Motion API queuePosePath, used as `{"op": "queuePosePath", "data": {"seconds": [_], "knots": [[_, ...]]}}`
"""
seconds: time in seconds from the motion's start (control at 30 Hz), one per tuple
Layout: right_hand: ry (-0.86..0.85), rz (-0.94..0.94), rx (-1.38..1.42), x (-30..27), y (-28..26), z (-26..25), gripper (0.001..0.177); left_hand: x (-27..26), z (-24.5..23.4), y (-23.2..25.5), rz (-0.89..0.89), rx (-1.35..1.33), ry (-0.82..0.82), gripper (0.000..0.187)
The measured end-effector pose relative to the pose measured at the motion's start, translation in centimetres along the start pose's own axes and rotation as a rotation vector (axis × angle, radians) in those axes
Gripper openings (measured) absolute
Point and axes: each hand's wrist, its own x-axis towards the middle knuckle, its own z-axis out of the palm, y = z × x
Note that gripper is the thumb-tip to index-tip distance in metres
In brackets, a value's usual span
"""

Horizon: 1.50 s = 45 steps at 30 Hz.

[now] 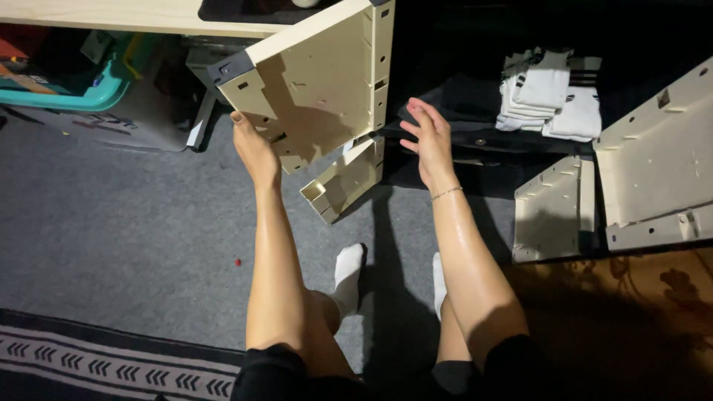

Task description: Organizing folded clothes and socks into a plastic modular storage cabinet

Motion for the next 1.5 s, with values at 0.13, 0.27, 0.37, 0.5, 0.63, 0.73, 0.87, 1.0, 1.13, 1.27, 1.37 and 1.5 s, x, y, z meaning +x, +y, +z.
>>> {"op": "queuePosePath", "data": {"seconds": [0.13,0.27,0.37,0.5,0.63,0.73,0.87,1.0,1.13,1.27,1.37,1.5], "knots": [[-0.005,-0.007,0.014,-0.5,-0.5,-0.1,0.052,-0.2,-0.3,-0.2,0.091,-0.074,-0.078,0.080],[-0.010,-0.029,-0.011,-0.6,-0.9,-0.6,0.054,-0.5,-1.2,-0.8,0.042,-0.181,-0.108,0.076],[-0.003,-0.026,0.002,-0.4,-0.7,-1.0,0.054,-0.6,-2.8,-2.7,-0.099,-0.035,-0.051,0.060],[0.000,-0.033,0.010,0.0,-0.4,-1.3,0.053,-0.1,-8.5,-15.8,-0.035,0.575,0.050,0.027],[0.011,-0.037,-0.006,0.3,0.1,-1.3,0.054,-3.0,-8.4,-15.4,-0.714,0.557,-0.695,0.046],[0.005,-0.038,-0.012,0.1,0.2,-1.2,0.055,-4.7,-6.8,-15.9,-0.911,0.506,-0.835,0.072],[0.011,-0.029,-0.018,0.2,-0.2,-1.6,0.055,-5.0,-5.6,-17.7,-0.670,0.635,-0.738,0.047],[0.011,-0.029,-0.032,0.3,-0.4,-2.1,0.055,-4.3,-6.5,-20.8,-0.094,0.828,-0.595,0.016],[0.025,-0.043,-0.043,0.4,-0.3,-2.2,0.055,-4.1,-5.7,-18.1,-0.436,0.693,-0.348,0.013],[0.026,-0.045,-0.057,0.2,-0.4,-2.2,0.056,-4.2,-5.5,-17.4,-0.433,0.617,-0.331,0.015],[0.036,-0.038,-0.068,0.3,-0.4,-2.1,0.057,-3.7,-5.9,-17.1,-0.535,0.591,-0.377,0.013],[0.038,-0.046,-0.057,0.2,-0.4,-2.2,0.057,-3.2,-6.2,-17.4,-0.548,0.570,-0.391,0.011]]}}
